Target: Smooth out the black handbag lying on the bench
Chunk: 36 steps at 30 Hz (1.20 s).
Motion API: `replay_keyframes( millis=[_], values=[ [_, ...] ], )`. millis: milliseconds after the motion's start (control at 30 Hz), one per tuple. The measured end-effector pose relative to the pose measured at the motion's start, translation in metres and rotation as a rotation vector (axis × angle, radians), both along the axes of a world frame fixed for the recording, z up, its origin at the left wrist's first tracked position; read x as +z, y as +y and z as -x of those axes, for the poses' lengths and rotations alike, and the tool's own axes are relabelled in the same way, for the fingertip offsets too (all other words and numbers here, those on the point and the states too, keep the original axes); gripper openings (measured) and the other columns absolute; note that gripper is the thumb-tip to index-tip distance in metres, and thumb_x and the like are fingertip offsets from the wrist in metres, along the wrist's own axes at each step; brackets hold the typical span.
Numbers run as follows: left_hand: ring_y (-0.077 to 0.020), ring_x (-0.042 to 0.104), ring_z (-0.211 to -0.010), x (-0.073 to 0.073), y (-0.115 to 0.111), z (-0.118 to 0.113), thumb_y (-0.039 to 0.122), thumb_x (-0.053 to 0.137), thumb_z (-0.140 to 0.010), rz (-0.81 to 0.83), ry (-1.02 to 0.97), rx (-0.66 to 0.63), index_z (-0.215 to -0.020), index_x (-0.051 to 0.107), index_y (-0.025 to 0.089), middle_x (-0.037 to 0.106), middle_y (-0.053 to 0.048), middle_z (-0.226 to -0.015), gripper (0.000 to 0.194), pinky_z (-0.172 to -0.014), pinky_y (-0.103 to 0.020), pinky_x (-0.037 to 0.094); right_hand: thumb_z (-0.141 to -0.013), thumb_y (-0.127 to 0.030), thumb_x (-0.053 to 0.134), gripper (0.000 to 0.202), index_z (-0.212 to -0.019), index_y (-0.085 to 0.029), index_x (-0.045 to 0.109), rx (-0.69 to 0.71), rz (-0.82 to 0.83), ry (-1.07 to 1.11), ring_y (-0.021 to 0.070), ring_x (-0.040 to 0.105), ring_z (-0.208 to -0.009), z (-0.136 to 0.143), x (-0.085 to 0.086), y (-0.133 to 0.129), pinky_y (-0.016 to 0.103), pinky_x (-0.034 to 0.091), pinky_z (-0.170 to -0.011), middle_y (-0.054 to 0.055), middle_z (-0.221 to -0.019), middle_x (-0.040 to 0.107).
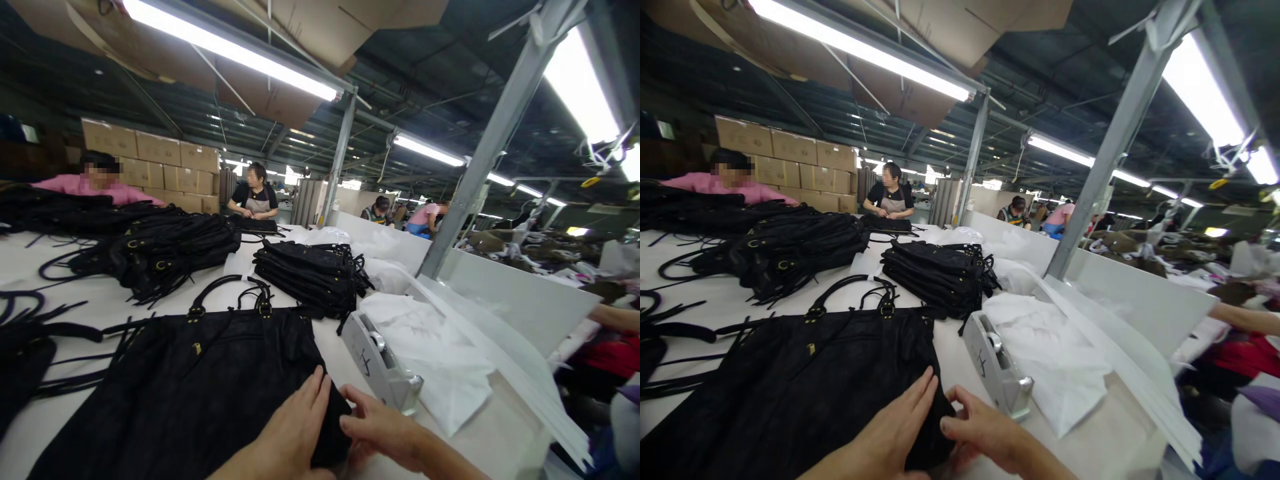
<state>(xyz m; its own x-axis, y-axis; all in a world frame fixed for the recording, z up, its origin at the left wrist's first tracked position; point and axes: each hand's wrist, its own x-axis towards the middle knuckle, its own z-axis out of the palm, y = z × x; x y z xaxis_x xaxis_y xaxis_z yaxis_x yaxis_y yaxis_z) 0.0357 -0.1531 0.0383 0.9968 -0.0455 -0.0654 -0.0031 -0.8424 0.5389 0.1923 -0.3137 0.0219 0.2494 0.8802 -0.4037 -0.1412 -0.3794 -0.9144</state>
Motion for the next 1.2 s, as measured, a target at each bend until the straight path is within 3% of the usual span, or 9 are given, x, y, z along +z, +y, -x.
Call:
replay_keyframes(
  millis=[100,167,300,433,700,833,967,1100,1200],
  values=[
    [-0.0297,0.004,-0.148,-0.013,-0.009,-0.005,0.018,0.062,-0.065,-0.034,0.034,0.039,-0.151,0.006,-0.004,-0.003,-0.025,-0.158,0.105,-0.12,-0.042,0.019,-0.057,-0.028,0.08,0.055,-0.102,-0.022,0.048,-0.039,0.033,0.161,0.0176,0.067,-0.067,-0.001,-0.012,-0.006,0.025,0.05,-0.056,-0.003,-0.078,0.063],
    [-0.0295,0.005,-0.148,-0.017,-0.011,-0.007,0.008,0.054,-0.059,-0.079,0.048,0.043,-0.152,0.01,-0.003,0.002,-0.023,-0.159,0.104,-0.12,-0.042,0.018,-0.06,-0.028,0.075,0.045,-0.095,-0.021,0.049,-0.078,0.043,0.25,0.0198,0.069,-0.065,0.002,-0.019,-0.007,0.027,0.05,-0.056,-0.001,-0.077,0.064],
    [-0.0266,0.012,-0.148,-0.006,-0.006,-0.002,0.003,0.047,-0.062,-0.067,0.04,0.011,-0.155,0.012,0.008,0.007,-0.015,-0.16,0.099,-0.119,-0.043,0.021,-0.06,-0.026,0.072,0.03,-0.077,-0.02,0.048,-0.307,-0.043,0.304,0.0191,0.066,-0.066,0.014,-0.029,0.001,0.033,0.053,-0.064,0.001,-0.068,0.063],
    [-0.0199,0.013,-0.147,0.01,-0.001,0.005,-0.002,0.039,-0.066,-0.017,0.014,-0.016,-0.155,0.015,0.012,0.01,-0.011,-0.161,0.093,-0.12,-0.038,0.019,-0.051,-0.023,0.071,0.035,-0.065,-0.022,0.039,-0.519,-0.105,0.348,0.0121,0.055,-0.058,0.025,-0.028,0.013,0.026,0.046,-0.058,-0.006,-0.058,0.053],
    [-0.019,0.016,-0.147,0.017,-0.008,-0.001,-0.002,0.041,-0.068,-0.009,-0.002,-0.042,-0.155,0.015,0.016,0.011,-0.009,-0.161,0.093,-0.119,-0.038,0.022,-0.049,-0.019,0.062,0.036,-0.082,-0.025,0.049,-0.587,-0.12,0.241,0.0111,0.051,-0.051,0.029,-0.025,0.011,0.024,0.036,-0.05,-0.009,-0.061,0.055],
    [-0.0356,0.021,-0.144,-0.003,-0.031,-0.016,-0.002,0.046,-0.073,-0.159,0.151,-0.064,-0.153,0.022,0.012,0.013,-0.019,-0.157,0.085,-0.111,-0.06,0.031,-0.046,-0.022,0.064,0.043,-0.089,-0.024,0.057,-0.601,-0.098,0.233,0.0105,0.048,-0.046,0.027,-0.039,0.005,0.023,0.033,-0.045,-0.007,-0.06,0.059],
    [-0.0401,0.025,-0.141,-0.032,-0.042,-0.021,0.001,0.039,-0.087,-0.212,0.064,-0.095,-0.152,0.03,0.019,0.019,-0.019,-0.154,0.067,-0.106,-0.069,0.031,-0.045,-0.018,0.07,0.037,-0.081,-0.02,0.064,-0.507,-0.12,0.344,0.0124,0.056,-0.056,0.025,-0.038,-0.008,0.024,0.042,-0.054,-0.002,-0.068,0.066],
    [-0.0431,0.025,-0.14,-0.062,-0.036,-0.019,0.01,0.04,-0.095,-0.244,-0.019,-0.16,-0.154,0.023,0.022,0.019,-0.02,-0.153,0.062,-0.101,-0.073,0.034,-0.055,-0.041,0.079,0.033,-0.074,-0.017,0.066,-0.496,-0.07,0.507,0.0123,0.056,-0.059,0.02,-0.038,-0.015,0.024,0.043,-0.056,0.0,-0.066,0.062],
    [-0.0427,0.024,-0.14,-0.081,-0.03,-0.02,0.019,0.038,-0.099,-0.199,-0.069,-0.185,-0.155,0.015,0.031,0.02,-0.016,-0.154,0.062,-0.102,-0.074,0.033,-0.057,-0.053,0.082,0.042,-0.066,-0.017,0.062,-0.493,-0.089,0.291,0.0121,0.052,-0.057,0.011,-0.053,-0.012,0.024,0.038,-0.054,-0.002,-0.058,0.055]
  ],
)
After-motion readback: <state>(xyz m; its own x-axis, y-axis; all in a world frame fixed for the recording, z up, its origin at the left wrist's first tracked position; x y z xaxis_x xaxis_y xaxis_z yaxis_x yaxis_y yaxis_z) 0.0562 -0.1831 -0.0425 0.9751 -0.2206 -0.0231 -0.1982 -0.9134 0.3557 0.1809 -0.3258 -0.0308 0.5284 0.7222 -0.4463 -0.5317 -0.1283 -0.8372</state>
